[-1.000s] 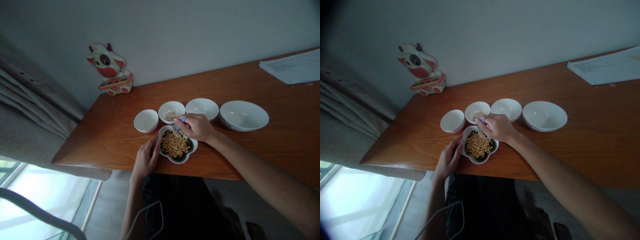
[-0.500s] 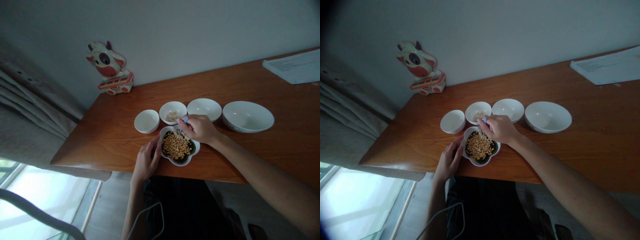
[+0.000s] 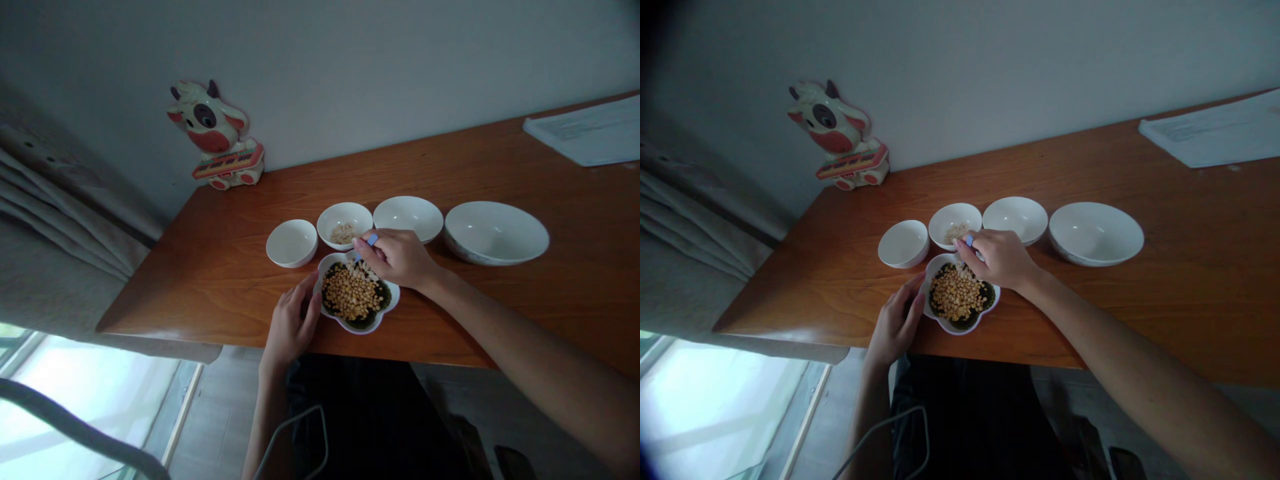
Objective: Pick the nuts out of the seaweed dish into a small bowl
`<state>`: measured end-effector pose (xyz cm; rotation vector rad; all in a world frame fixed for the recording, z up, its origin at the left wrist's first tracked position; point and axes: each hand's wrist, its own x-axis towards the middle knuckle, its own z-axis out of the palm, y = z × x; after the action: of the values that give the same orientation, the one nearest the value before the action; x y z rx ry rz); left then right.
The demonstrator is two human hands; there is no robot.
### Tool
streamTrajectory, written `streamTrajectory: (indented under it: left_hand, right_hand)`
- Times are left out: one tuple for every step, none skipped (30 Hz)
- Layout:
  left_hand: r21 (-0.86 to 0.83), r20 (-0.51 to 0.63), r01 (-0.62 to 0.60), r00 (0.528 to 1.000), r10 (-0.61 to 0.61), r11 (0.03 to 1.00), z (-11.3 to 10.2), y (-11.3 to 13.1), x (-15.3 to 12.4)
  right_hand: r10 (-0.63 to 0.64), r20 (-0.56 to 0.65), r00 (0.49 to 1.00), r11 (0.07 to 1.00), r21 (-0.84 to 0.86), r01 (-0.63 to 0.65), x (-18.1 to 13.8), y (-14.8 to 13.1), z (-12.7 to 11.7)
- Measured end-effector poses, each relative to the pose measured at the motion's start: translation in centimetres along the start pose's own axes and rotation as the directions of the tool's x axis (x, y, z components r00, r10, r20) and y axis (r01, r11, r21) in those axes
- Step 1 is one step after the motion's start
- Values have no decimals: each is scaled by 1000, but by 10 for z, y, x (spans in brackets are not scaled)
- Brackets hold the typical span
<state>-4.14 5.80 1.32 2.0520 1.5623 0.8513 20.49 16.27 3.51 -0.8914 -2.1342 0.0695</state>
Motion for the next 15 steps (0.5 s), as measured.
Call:
streamTrajectory:
  left_hand:
    - [1, -1, -1, 1000, 1, 1000, 0, 0, 0]
    - [2, -2, -3, 1000, 3, 1000, 0, 0, 0]
    - [3, -2, -4, 1000, 4, 1000, 0, 0, 0]
    - [2, -1, -5, 1000, 5, 1000, 0, 0, 0]
    - [1, 0, -5, 1000, 5, 1000, 0, 0, 0]
    - [-1, 2, -4, 1000, 4, 1000, 0, 0, 0]
    - [-4, 4, -3, 1000, 3, 1000, 0, 0, 0]
    - [-7, 5, -3, 1000, 3, 1000, 0, 0, 0]
    - [-9, 7, -2, 1000, 2, 1000, -1, 0, 0]
    - [-11, 8, -2, 1000, 2, 1000, -1, 1, 0]
    - [-12, 9, -2, 1000, 2, 1000, -1, 1, 0]
    - [-13, 8, -3, 1000, 3, 1000, -1, 1, 0]
    - [-13, 7, -4, 1000, 4, 1000, -1, 1, 0]
    - [-12, 4, -4, 1000, 4, 1000, 0, 1, 1]
    - [-12, 2, -5, 1000, 5, 1000, 0, 1, 1]
  right_hand:
    - [-1, 4, 1000, 1000, 1, 1, 0, 0, 0]
    - [-4, 3, 1000, 1000, 0, 4, 0, 0, 0]
    - [-8, -2, 1000, 1000, -2, 8, 0, 0, 0]
    - [-11, -7, 1000, 1000, -4, 11, 0, 0, 0]
    - [-13, -11, 1000, 1000, -5, 13, 0, 0, 0]
    - [-14, -14, 1000, 1000, -6, 14, 0, 0, 0]
    - [-12, -12, 1000, 1000, -6, 12, 0, 0, 0]
    - [-10, -7, 1000, 1000, -5, 10, 0, 0, 0]
    - [-7, 0, 1000, 1000, -4, 7, 0, 0, 0]
    - [-5, 7, 1000, 1000, -4, 5, 0, 0, 0]
    - [-5, 13, 1000, 1000, -6, 5, 0, 1, 0]
    - [-8, 17, 1000, 1000, -9, 8, 0, 1, 1]
    - [-15, 18, 1000, 1000, -16, 15, -1, 1, 1]
    - [-24, 16, 1000, 999, -25, 24, -1, 2, 1]
    - [-33, 12, 999, 999, -34, 33, -1, 2, 2]
